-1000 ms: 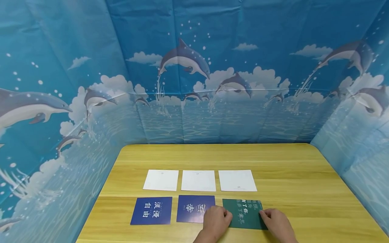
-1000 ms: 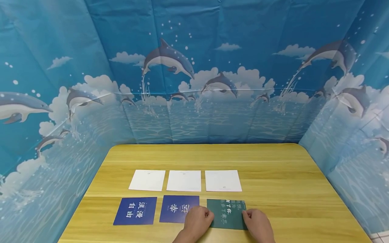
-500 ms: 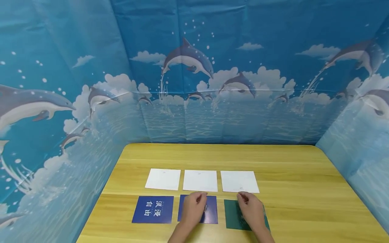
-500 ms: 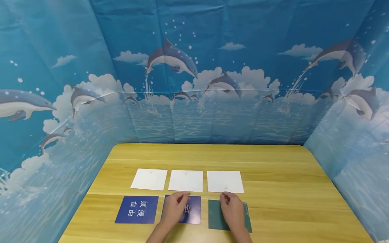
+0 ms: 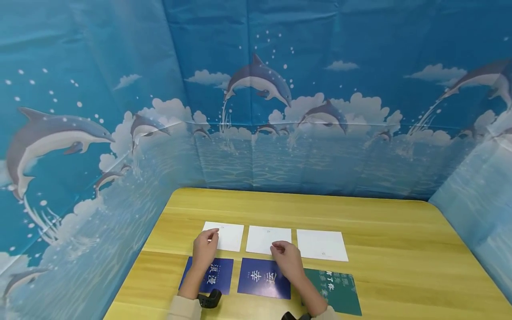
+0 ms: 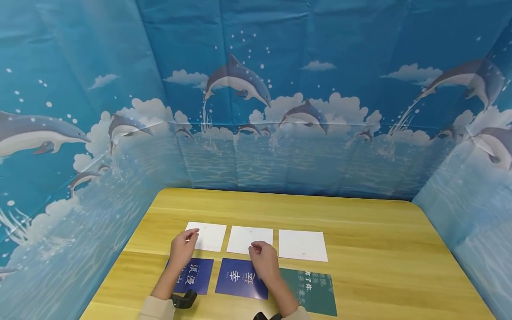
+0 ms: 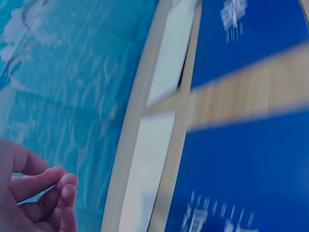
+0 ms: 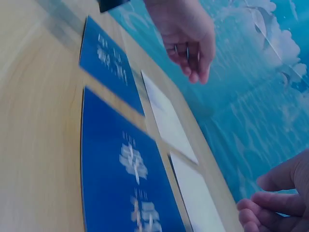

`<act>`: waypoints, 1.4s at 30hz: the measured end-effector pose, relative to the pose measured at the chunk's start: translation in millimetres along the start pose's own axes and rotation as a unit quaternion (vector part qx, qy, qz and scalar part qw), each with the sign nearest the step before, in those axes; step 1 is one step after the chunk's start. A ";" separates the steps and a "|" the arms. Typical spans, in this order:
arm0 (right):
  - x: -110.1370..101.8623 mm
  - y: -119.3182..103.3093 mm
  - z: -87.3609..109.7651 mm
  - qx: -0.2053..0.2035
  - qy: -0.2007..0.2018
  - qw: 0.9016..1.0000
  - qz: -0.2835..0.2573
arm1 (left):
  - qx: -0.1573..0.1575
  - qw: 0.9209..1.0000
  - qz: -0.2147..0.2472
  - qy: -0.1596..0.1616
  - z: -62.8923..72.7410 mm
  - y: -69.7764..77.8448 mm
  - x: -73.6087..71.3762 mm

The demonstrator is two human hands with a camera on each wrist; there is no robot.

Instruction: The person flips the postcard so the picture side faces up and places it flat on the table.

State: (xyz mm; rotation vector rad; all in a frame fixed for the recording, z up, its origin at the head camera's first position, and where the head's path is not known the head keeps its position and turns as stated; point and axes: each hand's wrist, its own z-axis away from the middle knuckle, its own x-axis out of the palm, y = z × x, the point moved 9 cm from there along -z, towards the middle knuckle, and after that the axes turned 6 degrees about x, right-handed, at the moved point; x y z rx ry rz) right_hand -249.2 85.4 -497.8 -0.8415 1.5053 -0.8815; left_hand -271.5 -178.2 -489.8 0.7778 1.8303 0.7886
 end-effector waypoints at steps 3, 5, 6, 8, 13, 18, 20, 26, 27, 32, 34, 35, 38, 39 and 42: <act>17.5 -6.9 -6.2 -0.010 -0.020 1.000 -0.008 | -0.012 0.999 -0.030 -0.004 -7.2 -14.4 -8.7; 30.3 -12.2 -11.3 -0.022 -0.044 0.999 -0.009 | -0.022 0.999 -0.041 -0.003 -12.6 -24.3 -13.2; 36.3 -14.8 -13.7 -0.027 -0.058 0.998 -0.007 | -0.025 0.999 -0.047 -0.004 -15.4 -28.6 -14.6; 48.6 -18.0 -19.0 -0.034 -0.085 0.996 0.001 | -0.032 0.998 -0.056 -0.011 -21.0 -37.2 -15.9; 71.5 -26.4 -34.1 -0.040 -0.131 0.990 0.026 | -0.055 0.995 -0.073 -0.037 -36.6 -52.3 -17.5; 79.2 -35.9 -48.2 -0.035 -0.126 0.991 0.022 | -0.061 0.993 -0.074 -0.069 -50.0 -56.2 -16.9; 81.9 -36.3 -50.1 -0.024 -0.124 0.992 0.022 | -0.067 0.992 -0.070 -0.079 -51.2 -58.7 -15.9; 95.4 -28.5 -48.1 0.010 -0.139 0.990 0.025 | -0.091 0.988 -0.093 -0.085 -44.1 -72.3 -20.4; 96.9 -27.5 -48.2 0.012 -0.139 0.990 0.028 | -0.089 0.988 -0.098 -0.081 -43.2 -73.5 -22.0; 104.0 -30.0 -52.2 -0.007 -0.130 0.989 0.064 | -0.093 0.989 -0.085 -0.079 -43.8 -80.5 -24.7; 105.7 -29.9 -53.1 -0.007 -0.127 0.988 0.092 | -0.095 0.989 -0.074 -0.087 -44.2 -82.1 -22.1; 106.1 -29.9 -52.9 -0.007 -0.126 0.987 0.103 | -0.092 0.989 -0.072 -0.090 -44.4 -81.9 -20.9; 107.8 -29.1 -52.0 0.001 -0.125 0.984 0.128 | -0.086 0.989 -0.079 -0.093 -43.9 -81.7 -19.0; 108.3 -29.6 -51.7 0.001 -0.124 0.984 0.131 | -0.087 0.988 -0.082 -0.093 -43.4 -81.8 -18.8; 110.2 -31.9 -51.0 0.000 -0.119 0.984 0.135 | -0.088 0.988 -0.088 -0.090 -42.3 -80.8 -19.1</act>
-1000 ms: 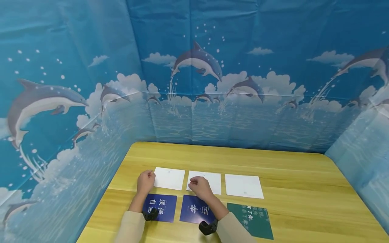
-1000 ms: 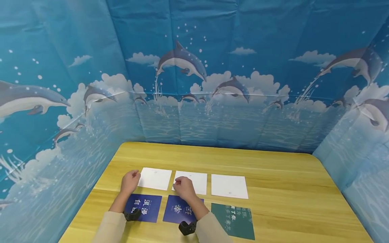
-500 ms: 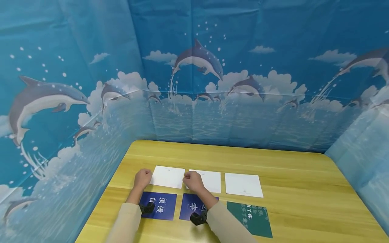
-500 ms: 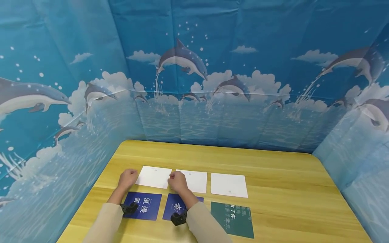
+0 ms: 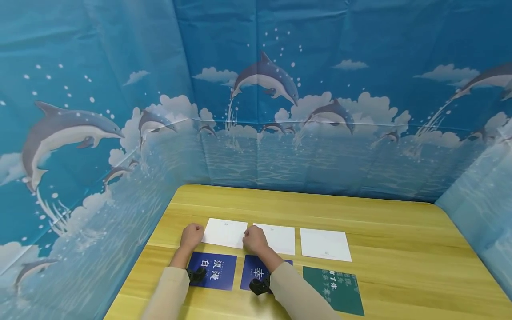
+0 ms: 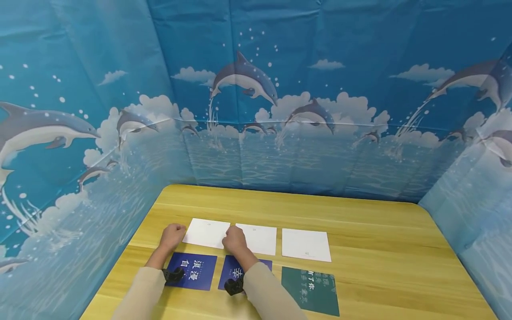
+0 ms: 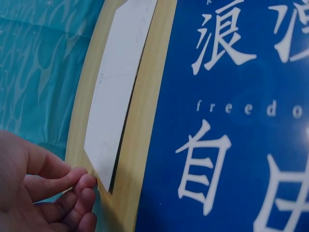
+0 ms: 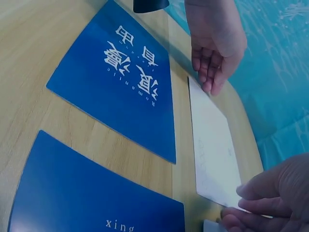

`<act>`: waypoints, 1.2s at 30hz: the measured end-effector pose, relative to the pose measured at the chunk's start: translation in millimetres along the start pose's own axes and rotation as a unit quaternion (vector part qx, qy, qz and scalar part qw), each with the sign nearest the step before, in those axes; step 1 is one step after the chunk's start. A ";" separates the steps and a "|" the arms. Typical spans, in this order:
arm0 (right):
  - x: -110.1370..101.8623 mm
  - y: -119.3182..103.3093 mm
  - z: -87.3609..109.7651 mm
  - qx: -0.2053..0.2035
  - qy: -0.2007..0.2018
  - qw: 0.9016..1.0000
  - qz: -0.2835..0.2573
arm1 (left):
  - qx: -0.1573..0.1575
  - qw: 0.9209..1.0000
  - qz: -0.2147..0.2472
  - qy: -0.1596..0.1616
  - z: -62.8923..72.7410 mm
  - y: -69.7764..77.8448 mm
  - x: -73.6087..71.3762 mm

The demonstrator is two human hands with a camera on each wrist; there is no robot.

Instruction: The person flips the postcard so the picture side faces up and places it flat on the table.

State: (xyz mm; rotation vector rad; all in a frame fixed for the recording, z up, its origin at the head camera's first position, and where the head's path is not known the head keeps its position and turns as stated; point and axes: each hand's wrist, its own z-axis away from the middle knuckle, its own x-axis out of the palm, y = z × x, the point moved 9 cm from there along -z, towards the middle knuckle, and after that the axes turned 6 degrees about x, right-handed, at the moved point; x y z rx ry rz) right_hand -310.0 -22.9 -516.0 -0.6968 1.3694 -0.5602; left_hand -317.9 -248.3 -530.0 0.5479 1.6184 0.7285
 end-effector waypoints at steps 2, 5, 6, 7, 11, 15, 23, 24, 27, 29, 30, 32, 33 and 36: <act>-0.9 -0.9 0.0 -0.001 0.007 1.000 -0.003 | -0.002 1.000 0.003 0.000 0.0 1.7 1.3; 0.1 -1.4 -0.2 0.005 0.007 1.000 -0.012 | -0.003 1.000 0.008 -0.006 -0.3 2.9 3.2; 0.4 -1.9 -0.4 0.004 0.009 1.000 -0.015 | -0.004 1.000 0.007 -0.007 -0.4 2.7 3.5; 1.0 -2.2 -0.7 0.003 0.011 1.000 -0.018 | -0.006 1.000 0.008 -0.008 -0.3 2.1 3.7; 4.6 0.0 -3.7 0.007 0.021 0.999 -0.025 | -0.010 1.000 0.008 -0.014 -0.5 0.1 5.2; 5.6 5.7 -6.9 0.035 0.028 0.998 -0.040 | -0.017 1.000 0.005 -0.009 -2.3 -1.5 3.7; 1.1 19.2 -7.4 0.113 0.034 0.987 -0.105 | -0.023 1.000 0.005 0.001 -5.0 -3.6 2.6; 1.0 20.5 -7.6 0.119 0.035 0.986 -0.110 | -0.025 1.000 0.006 0.000 -5.5 -4.4 2.8; 1.0 23.8 -8.7 0.133 0.039 0.982 -0.129 | -0.030 0.999 0.014 -0.006 -7.7 -7.8 3.2; 0.5 24.9 -9.0 0.137 0.045 0.980 -0.137 | -0.039 0.998 0.040 -0.012 -8.4 -11.5 4.1; 0.0 25.7 -9.0 0.140 0.048 0.979 -0.140 | -0.048 0.997 0.055 -0.017 -8.8 -14.0 5.2; -0.8 27.3 -8.9 0.145 0.056 0.977 -0.143 | -0.061 0.994 0.087 -0.025 -9.7 -17.1 6.8; -1.1 28.1 -9.0 0.147 0.060 0.977 -0.143 | -0.067 0.992 0.098 -0.029 -10.2 -18.7 7.9; -0.9 29.0 -8.6 0.149 0.065 0.976 -0.142 | -0.076 0.990 0.112 -0.042 -11.4 -20.2 10.2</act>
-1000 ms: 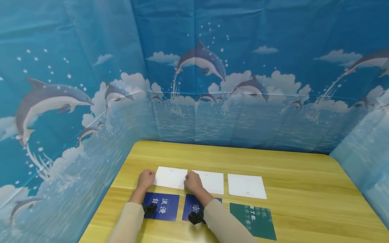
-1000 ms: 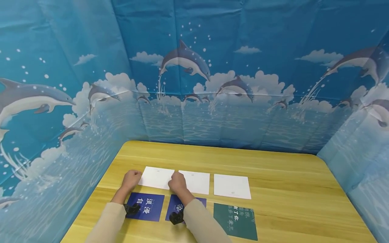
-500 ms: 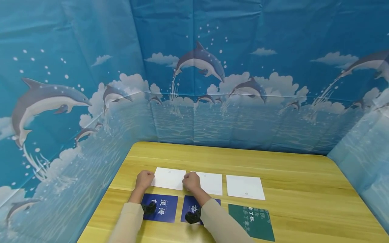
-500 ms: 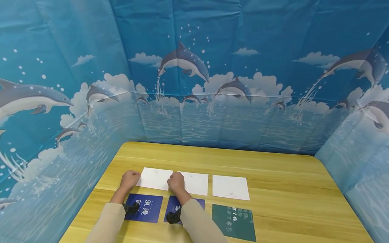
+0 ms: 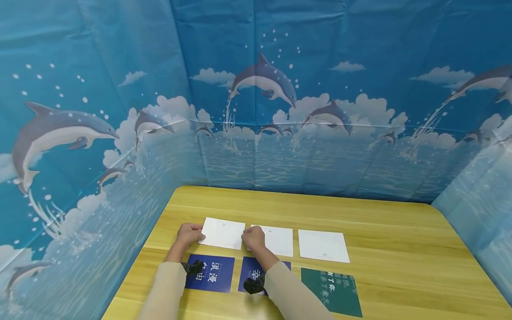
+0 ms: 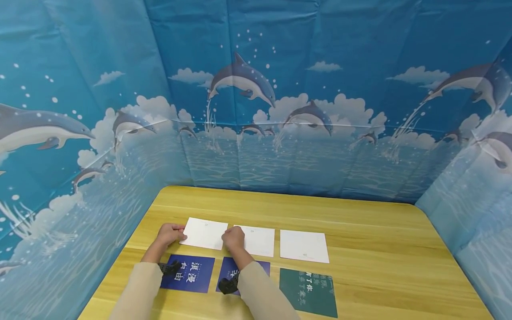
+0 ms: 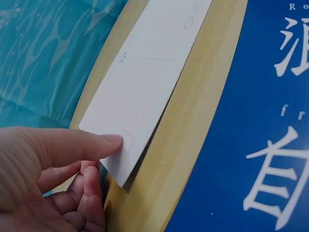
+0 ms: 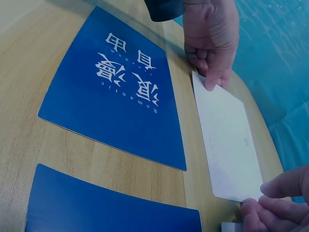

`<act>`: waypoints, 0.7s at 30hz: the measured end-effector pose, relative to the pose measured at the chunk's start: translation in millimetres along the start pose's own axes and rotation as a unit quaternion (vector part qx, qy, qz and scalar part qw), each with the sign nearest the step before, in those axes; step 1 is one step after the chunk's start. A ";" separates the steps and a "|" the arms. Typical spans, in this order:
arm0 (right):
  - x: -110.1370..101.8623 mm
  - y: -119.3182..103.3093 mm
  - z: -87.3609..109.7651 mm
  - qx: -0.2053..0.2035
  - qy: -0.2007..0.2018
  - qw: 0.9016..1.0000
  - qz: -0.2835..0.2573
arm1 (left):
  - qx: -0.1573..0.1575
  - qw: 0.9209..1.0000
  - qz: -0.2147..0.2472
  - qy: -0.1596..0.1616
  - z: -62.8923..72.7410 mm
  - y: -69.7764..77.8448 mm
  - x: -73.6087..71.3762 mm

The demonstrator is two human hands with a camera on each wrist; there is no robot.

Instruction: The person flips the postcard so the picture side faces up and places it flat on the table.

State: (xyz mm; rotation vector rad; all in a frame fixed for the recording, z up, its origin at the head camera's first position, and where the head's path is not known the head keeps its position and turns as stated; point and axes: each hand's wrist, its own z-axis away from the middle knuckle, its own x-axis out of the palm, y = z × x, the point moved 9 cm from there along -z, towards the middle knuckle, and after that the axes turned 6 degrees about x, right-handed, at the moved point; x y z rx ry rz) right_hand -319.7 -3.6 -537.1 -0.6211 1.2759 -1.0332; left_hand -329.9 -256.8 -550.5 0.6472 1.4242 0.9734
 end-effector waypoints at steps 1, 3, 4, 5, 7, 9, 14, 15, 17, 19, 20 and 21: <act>0.0 -0.5 0.3 -0.002 0.000 1.000 0.001 | 0.000 1.000 0.003 -0.004 -0.4 0.6 0.5; 0.5 -1.3 0.9 -0.002 0.000 1.000 0.001 | -0.001 1.000 0.006 -0.009 -0.5 1.7 1.3; 0.6 -1.7 1.4 -0.002 -0.001 1.000 0.002 | -0.003 1.000 0.009 -0.010 -0.5 2.3 1.4; 0.9 -1.7 1.7 -0.002 0.000 1.000 0.003 | -0.001 1.000 0.011 -0.011 -0.6 3.3 1.6; 1.5 -1.2 1.9 0.003 0.000 1.000 0.002 | -0.002 1.000 0.012 -0.007 -0.5 3.5 1.1; 2.0 -1.1 1.5 0.007 0.002 1.000 0.001 | -0.002 1.000 0.008 0.001 -0.9 2.4 0.1; 1.5 -3.5 -0.3 0.015 0.008 1.000 0.001 | 0.014 1.000 -0.004 0.028 -2.7 -1.7 -3.2; 1.5 -4.5 -0.8 0.017 0.008 1.000 -0.002 | 0.018 0.999 -0.005 0.033 -2.7 -2.3 -4.0; 2.1 -5.8 -2.1 0.027 0.003 1.000 -0.011 | 0.025 0.999 -0.007 0.043 -2.2 -3.6 -5.8; 2.9 -8.6 -3.5 0.030 -0.002 0.999 -0.015 | 0.027 0.998 -0.010 0.048 -1.2 -5.0 -7.6; 3.4 -10.3 -4.0 0.031 -0.006 0.999 -0.016 | 0.024 0.998 -0.010 0.050 -0.4 -5.8 -8.5; 4.1 -11.8 -4.4 0.032 -0.010 0.999 -0.017 | 0.023 0.998 -0.011 0.053 0.2 -6.4 -9.8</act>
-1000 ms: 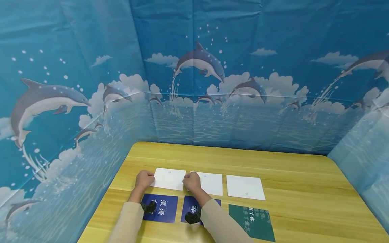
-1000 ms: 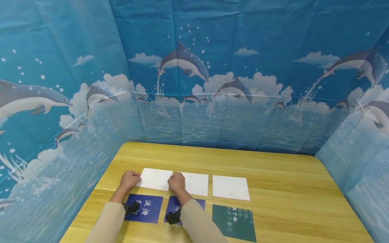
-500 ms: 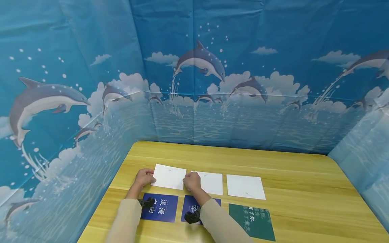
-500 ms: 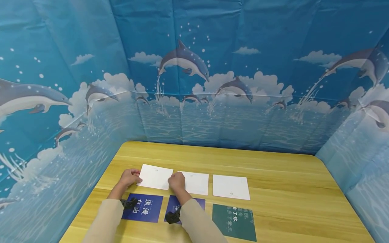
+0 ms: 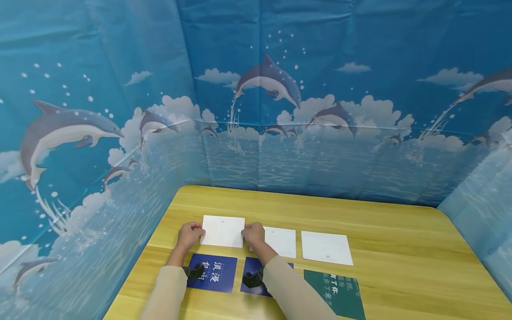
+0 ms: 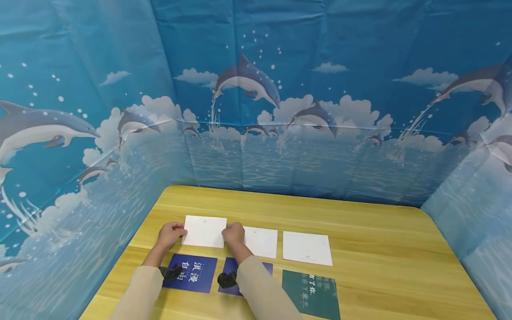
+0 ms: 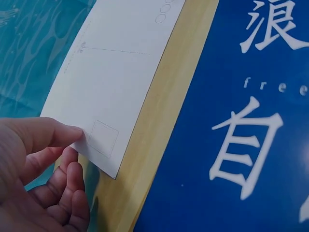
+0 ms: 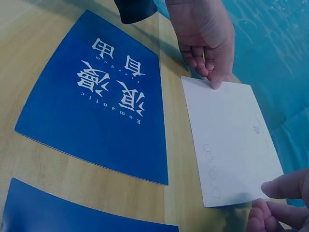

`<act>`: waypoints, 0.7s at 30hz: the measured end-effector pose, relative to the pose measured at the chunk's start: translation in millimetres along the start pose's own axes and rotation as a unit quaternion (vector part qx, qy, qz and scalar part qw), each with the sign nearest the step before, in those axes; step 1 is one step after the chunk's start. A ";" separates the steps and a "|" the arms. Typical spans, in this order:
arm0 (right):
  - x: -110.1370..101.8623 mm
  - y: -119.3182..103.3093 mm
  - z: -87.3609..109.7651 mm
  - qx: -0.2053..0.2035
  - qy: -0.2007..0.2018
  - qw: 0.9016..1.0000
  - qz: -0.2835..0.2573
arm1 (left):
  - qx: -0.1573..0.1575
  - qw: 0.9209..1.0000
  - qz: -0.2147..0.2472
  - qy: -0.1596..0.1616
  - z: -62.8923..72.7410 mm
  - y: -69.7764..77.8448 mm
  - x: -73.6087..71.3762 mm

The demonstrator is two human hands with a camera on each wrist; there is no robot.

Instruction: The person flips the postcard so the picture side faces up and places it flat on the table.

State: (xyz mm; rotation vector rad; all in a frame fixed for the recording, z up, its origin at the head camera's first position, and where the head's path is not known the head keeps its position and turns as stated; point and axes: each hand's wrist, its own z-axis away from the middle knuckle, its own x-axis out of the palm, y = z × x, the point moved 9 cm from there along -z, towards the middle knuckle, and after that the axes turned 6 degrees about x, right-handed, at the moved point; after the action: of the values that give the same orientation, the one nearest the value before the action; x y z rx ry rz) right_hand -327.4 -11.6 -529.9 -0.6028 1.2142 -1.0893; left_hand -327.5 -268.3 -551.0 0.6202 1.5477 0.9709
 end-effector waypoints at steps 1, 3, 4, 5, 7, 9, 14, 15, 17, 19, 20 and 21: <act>0.1 -1.0 -0.2 0.001 -0.003 1.000 0.000 | 0.001 1.000 -0.002 0.000 0.6 0.1 -0.4; -0.7 -4.7 -0.2 -0.009 -0.001 1.000 0.008 | 0.001 1.000 -0.004 0.000 1.7 1.0 -1.5; -0.7 -6.5 -0.2 -0.015 -0.002 1.000 0.012 | 0.003 1.000 -0.005 0.001 2.1 2.0 -2.3; -0.5 -7.5 -0.5 -0.019 -0.001 1.000 0.014 | 0.005 1.000 -0.006 0.002 2.3 2.9 -3.0; -0.7 -11.0 -0.1 -0.037 0.003 0.999 0.023 | 0.012 1.000 -0.006 0.004 2.4 5.0 -4.3; -0.3 -14.0 0.1 -0.056 0.008 0.998 0.032 | 0.017 1.000 -0.005 0.006 2.1 6.0 -5.3; 5.6 -14.8 1.3 -0.084 0.011 0.995 0.056 | 0.029 1.000 -0.006 0.005 1.9 7.5 -7.3; 6.9 -14.4 1.5 -0.089 0.011 0.994 0.059 | 0.031 0.999 -0.007 0.005 2.1 7.7 -7.6; 8.3 -14.5 2.3 -0.100 0.019 0.993 0.067 | 0.035 0.999 -0.008 0.006 2.6 7.9 -8.7; 8.0 -15.6 3.6 -0.113 0.029 0.991 0.069 | 0.036 0.999 -0.005 0.010 3.8 8.1 -10.0; 8.0 -15.3 3.9 -0.114 0.031 0.991 0.069 | 0.038 0.999 -0.004 0.012 4.4 8.3 -10.8; 8.5 -14.3 3.5 -0.113 0.031 0.991 0.067 | 0.040 0.999 -0.004 0.013 4.9 8.4 -11.4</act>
State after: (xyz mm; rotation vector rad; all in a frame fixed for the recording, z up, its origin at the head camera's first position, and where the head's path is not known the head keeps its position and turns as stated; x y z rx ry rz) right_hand -329.1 -25.6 -520.4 -0.6532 1.4249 -0.8689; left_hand -321.4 -272.1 -537.9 0.6601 1.6167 0.9183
